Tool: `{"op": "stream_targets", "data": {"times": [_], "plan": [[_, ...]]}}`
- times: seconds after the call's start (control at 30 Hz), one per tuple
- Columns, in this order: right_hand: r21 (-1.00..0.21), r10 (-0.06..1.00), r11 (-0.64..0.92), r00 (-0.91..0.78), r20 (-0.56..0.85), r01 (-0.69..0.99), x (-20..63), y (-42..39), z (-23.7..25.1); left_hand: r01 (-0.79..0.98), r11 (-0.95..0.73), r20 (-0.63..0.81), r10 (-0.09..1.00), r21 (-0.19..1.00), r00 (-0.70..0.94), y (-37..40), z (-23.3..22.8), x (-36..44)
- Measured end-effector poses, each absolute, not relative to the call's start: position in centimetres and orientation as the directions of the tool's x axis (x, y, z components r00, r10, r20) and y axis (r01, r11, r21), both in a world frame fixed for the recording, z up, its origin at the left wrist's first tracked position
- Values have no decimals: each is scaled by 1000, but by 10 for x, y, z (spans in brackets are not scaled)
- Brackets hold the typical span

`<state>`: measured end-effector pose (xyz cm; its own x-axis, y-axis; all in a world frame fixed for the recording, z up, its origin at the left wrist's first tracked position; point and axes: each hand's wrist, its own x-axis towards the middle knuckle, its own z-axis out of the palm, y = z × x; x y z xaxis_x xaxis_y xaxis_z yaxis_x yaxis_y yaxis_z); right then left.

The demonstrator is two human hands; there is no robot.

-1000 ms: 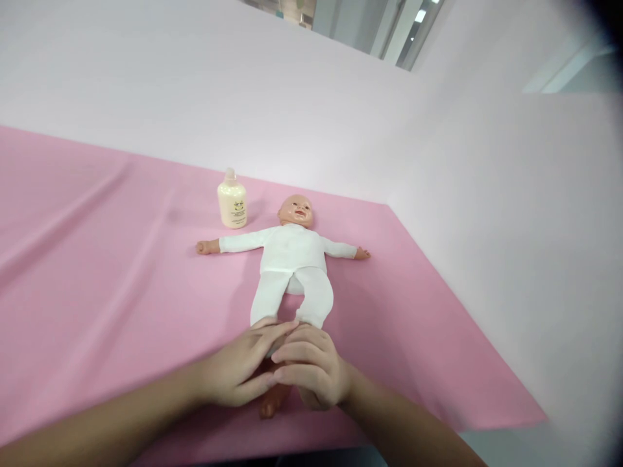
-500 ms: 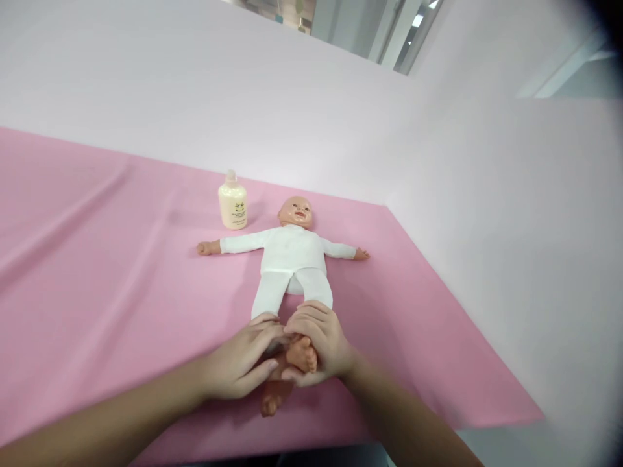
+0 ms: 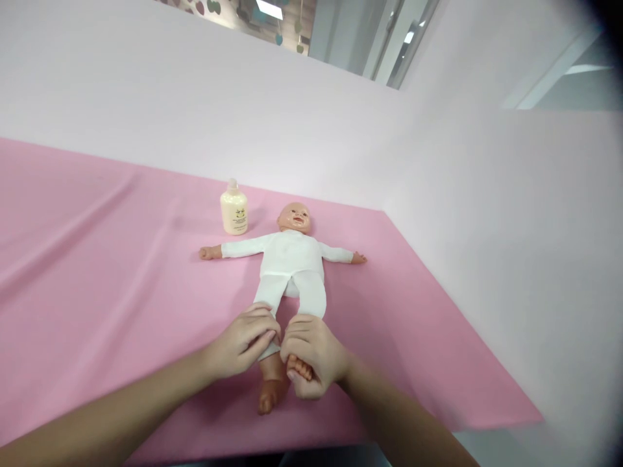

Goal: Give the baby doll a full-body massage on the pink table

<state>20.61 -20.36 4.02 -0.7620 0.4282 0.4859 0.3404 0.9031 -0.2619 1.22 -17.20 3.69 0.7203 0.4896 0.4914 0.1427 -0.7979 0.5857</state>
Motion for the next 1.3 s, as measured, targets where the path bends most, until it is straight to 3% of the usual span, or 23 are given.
{"op": "stream_targets", "data": {"times": [0.13,0.3,0.77,0.87,1.0,1.13,1.23,1.3], "plan": [[-273,383,916,-840,385,293,202,-206,41,168,-761,493,554,627,670,-166,33,13],[-347,403,889,-871,283,298,200,-207,42,208,-785,509,554,584,659,-160,26,17],[-466,559,806,-726,400,364,196,-205,39,355,-758,461,627,548,628,-159,15,20],[-528,668,735,-588,456,425,200,-201,47,358,-762,456,622,540,637,-154,12,21],[-704,842,531,-196,503,472,208,-191,52,392,-735,438,657,554,614,-134,16,32],[-838,928,279,92,361,470,218,-178,39,409,-615,438,778,674,450,-85,33,60],[-906,962,134,168,216,401,227,-165,22,359,-548,481,836,755,265,-32,49,90],[-924,968,123,161,192,363,232,-156,11,350,-450,439,891,822,114,3,56,108]]}}
